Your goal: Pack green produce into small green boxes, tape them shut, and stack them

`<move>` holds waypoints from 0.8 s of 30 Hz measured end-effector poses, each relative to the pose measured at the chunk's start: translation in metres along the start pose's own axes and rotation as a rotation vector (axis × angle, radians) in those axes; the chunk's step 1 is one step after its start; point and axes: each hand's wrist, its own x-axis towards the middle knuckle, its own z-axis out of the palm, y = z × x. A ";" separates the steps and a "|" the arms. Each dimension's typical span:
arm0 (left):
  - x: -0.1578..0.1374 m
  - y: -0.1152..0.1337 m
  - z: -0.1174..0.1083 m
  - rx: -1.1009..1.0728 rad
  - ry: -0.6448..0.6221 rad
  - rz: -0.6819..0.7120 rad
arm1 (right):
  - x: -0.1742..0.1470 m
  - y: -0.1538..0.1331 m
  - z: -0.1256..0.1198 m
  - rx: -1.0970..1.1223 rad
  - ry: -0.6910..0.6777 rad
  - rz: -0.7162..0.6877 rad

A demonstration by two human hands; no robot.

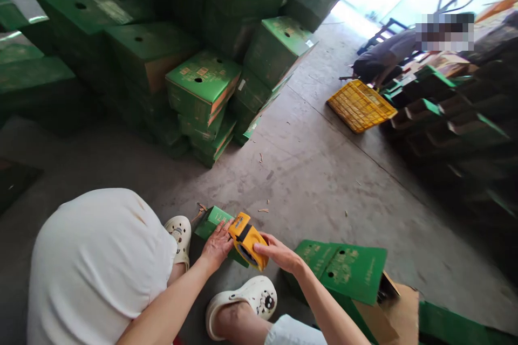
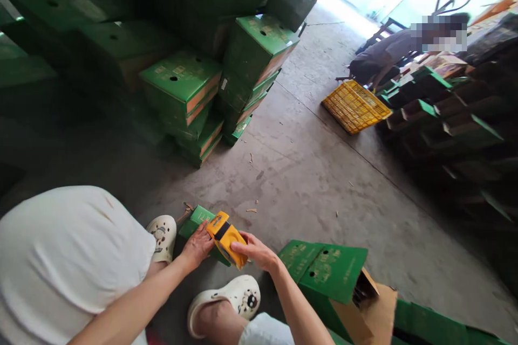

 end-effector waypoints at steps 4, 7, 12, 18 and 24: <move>0.006 0.000 0.001 0.083 0.070 -0.011 | -0.009 -0.002 -0.012 -0.063 -0.215 0.137; 0.007 0.000 0.003 0.091 0.110 -0.011 | -0.009 -0.011 -0.016 -0.079 -0.289 0.153; 0.005 0.000 -0.003 0.037 0.128 -0.025 | 0.005 -0.028 -0.022 -0.133 -0.403 0.188; 0.003 0.000 -0.016 -0.028 0.068 -0.009 | 0.017 -0.025 -0.035 -0.134 -0.435 0.180; 0.003 -0.004 -0.050 -0.278 -0.060 -0.060 | 0.018 -0.020 -0.032 -0.109 -0.445 0.112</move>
